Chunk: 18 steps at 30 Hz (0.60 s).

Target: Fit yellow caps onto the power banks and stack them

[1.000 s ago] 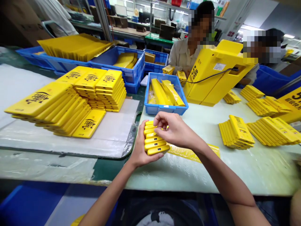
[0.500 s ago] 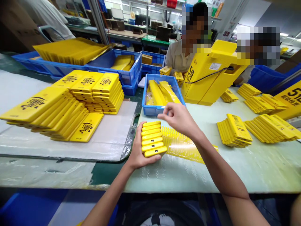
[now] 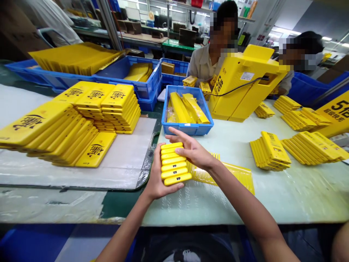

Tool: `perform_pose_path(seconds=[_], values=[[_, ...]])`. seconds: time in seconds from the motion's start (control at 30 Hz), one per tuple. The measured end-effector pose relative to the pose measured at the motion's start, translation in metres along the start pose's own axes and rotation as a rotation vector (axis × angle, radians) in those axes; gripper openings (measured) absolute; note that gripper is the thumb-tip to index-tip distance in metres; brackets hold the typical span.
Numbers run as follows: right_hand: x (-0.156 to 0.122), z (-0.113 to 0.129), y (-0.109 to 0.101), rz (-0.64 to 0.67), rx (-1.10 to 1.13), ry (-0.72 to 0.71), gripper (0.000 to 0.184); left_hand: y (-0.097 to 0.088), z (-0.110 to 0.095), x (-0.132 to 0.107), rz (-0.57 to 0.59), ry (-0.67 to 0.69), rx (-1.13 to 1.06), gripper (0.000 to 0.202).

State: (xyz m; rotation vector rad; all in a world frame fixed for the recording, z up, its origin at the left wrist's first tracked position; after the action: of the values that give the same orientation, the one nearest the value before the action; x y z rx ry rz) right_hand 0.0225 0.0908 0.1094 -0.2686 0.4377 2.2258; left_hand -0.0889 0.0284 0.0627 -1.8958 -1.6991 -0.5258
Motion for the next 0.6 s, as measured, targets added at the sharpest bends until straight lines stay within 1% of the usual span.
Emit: perform_pose_path(seconds=[0.1, 0.27, 0.33, 0.4, 0.47, 0.5, 0.53, 0.57, 0.6], values=[[0.006, -0.004, -0.007, -0.036, 0.102, 0.058, 0.084, -0.002, 0.0, 0.005, 0.001, 0.005, -0.012, 0.14], [0.009, -0.005, -0.017, -0.124, 0.159, -0.01, 0.065, -0.004, 0.002, 0.006, -0.026, -0.006, -0.008, 0.142], [0.013, -0.009, -0.019, -0.16, 0.171, -0.001, 0.067, -0.003, 0.0, 0.007, -0.027, 0.004, -0.023, 0.14], [0.02, -0.012, -0.018, -0.194, 0.117, 0.009, 0.072, -0.002, -0.004, 0.008, -0.017, 0.019, -0.052, 0.135], [0.027, -0.011, -0.023, -0.228, 0.061, -0.002, 0.069, -0.001, -0.007, 0.009, -0.01, 0.029, -0.064, 0.132], [0.029, -0.01, -0.032, -0.26, 0.033, -0.013, 0.064, -0.002, -0.007, 0.008, -0.01, 0.03, -0.051, 0.132], [0.028, -0.009, -0.047, -0.323, -0.029, -0.02, 0.058, -0.004, -0.007, 0.007, -0.011, 0.029, -0.028, 0.132], [0.024, -0.007, -0.068, -0.413, -0.116, -0.017, 0.052, -0.006, -0.007, 0.006, -0.014, 0.028, -0.001, 0.132], [0.015, -0.004, -0.093, -0.526, -0.237, -0.005, 0.046, -0.007, -0.006, 0.005, -0.017, 0.03, 0.023, 0.132]])
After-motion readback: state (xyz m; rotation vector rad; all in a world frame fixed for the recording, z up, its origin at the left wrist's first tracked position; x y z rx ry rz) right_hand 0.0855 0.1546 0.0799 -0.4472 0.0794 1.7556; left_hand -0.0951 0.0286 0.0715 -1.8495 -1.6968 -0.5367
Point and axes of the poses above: each hand's wrist, its own x-axis towards the middle knuckle, its own y-axis out of the palm, z = x × y, the point moved 10 cm from there along x, towards the middle knuckle, and after that the axes turned 15 degrees about y, right-handed, at the moved point
